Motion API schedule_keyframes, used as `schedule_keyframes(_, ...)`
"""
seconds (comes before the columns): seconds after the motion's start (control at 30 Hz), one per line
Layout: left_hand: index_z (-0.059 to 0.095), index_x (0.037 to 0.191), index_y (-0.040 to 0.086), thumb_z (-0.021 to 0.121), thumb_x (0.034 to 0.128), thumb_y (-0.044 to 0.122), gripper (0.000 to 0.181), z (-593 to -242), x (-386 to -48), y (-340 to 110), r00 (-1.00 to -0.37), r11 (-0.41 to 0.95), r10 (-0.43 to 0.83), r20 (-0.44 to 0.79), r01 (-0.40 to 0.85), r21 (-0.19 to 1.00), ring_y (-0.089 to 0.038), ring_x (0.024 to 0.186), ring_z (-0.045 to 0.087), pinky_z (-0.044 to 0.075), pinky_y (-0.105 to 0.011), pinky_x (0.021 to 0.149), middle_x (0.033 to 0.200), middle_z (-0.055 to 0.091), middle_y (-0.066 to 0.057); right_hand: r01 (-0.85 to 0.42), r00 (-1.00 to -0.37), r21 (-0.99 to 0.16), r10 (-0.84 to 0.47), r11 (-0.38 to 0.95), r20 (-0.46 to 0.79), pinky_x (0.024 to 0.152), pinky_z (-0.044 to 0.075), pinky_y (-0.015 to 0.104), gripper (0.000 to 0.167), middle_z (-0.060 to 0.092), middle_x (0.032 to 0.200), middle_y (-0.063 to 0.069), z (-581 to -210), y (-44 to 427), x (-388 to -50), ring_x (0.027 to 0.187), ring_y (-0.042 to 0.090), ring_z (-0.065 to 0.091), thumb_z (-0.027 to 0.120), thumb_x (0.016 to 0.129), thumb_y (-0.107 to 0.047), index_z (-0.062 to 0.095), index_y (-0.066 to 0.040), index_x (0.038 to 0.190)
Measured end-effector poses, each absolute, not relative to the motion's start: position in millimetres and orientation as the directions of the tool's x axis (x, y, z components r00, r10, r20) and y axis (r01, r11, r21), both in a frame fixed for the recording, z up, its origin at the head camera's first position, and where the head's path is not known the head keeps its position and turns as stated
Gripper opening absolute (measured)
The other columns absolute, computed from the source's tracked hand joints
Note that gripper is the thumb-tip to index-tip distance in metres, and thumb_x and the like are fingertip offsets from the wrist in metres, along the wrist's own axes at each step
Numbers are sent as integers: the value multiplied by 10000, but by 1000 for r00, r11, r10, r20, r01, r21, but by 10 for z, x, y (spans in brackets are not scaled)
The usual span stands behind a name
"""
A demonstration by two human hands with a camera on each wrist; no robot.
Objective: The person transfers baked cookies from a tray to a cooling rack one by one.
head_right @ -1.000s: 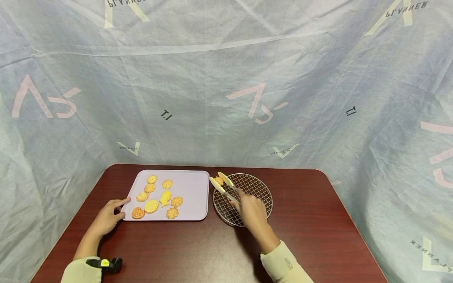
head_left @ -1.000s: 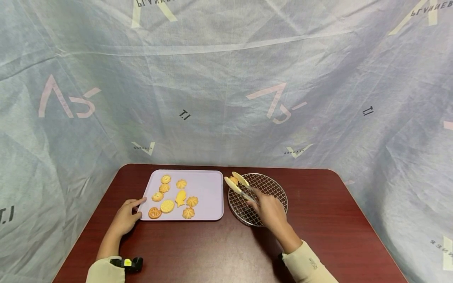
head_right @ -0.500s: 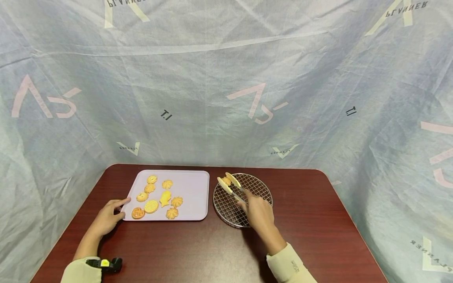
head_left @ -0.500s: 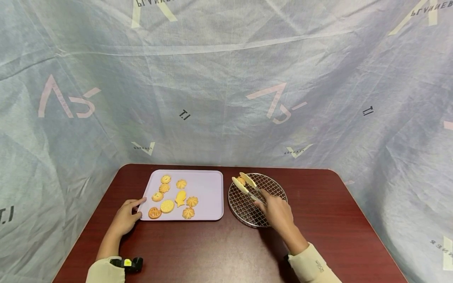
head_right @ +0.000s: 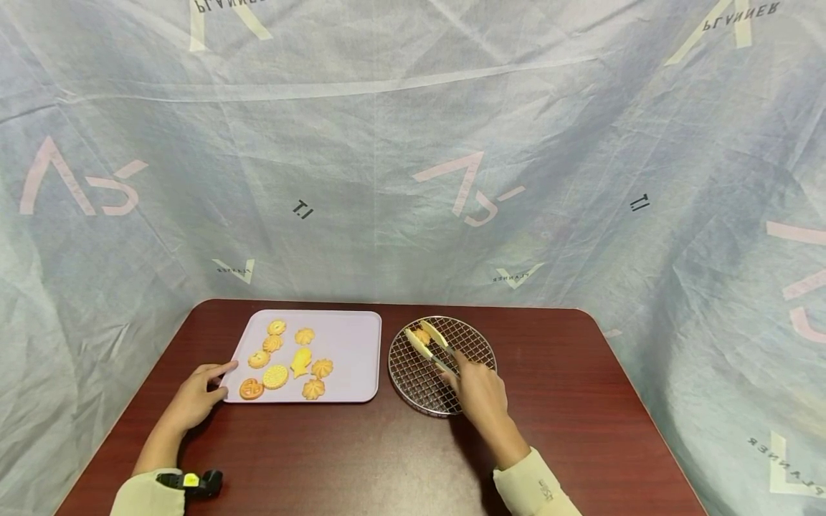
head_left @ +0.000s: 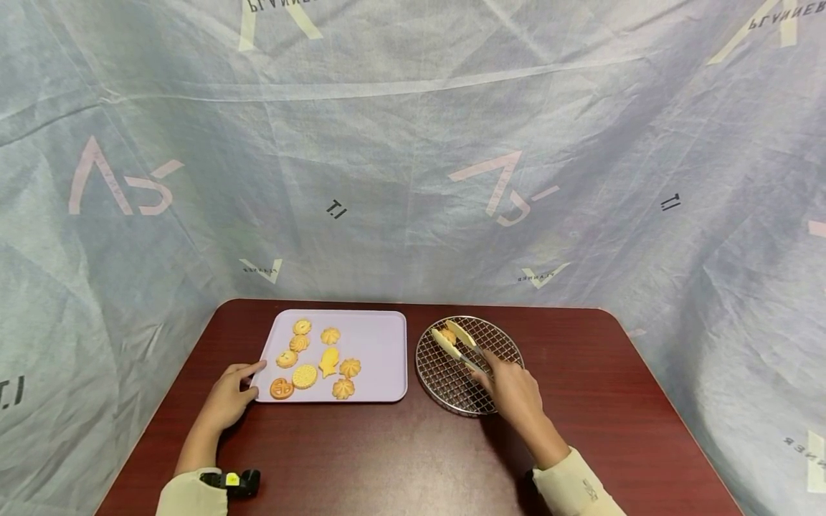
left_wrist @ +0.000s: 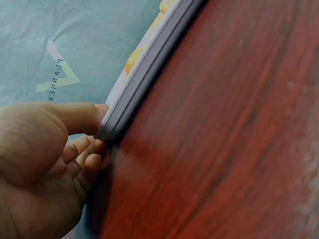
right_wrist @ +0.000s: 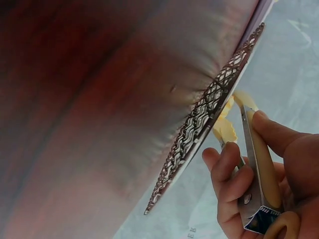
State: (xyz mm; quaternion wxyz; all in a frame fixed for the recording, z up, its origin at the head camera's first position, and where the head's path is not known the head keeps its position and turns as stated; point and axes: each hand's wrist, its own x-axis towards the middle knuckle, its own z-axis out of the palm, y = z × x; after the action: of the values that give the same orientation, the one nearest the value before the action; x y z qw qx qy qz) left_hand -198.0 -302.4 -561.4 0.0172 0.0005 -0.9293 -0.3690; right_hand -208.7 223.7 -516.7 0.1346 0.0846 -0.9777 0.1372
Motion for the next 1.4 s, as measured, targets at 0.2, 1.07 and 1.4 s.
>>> schedule_keyframes(0.2,531,1453,-74,577,909,-59,546,-5616,-1985,-3027,-999,728,-12,36,16,685,-373,1048,528,436,-489,860,1308,492,-309,-201,-949,-247,-126,948,289,477,473,498,510,697,762,203,-5177,2255,-2081,611,397,656,775,903,-398,666,-129,1323)
schedule_keyframes(1.07,535,1451,-71,580,909,-57,545,-5634,-1990,-3041,-999,724,-10,34,16,689,-381,1059,525,427,-495,870,1317,488,-315,-166,-971,-278,-107,946,214,493,486,479,545,726,860,221,-5139,2301,-2086,649,396,672,773,907,-399,665,-106,1354)
schedule_keyframes(1.4,522,1461,-71,583,919,-64,546,-5641,-1998,-3038,-1000,716,-13,22,6,698,-397,1072,514,421,-543,901,1330,474,-322,-160,-971,-269,-103,950,214,494,483,481,601,724,876,241,-5106,2292,-2089,659,406,674,769,903,-429,643,-73,1371)
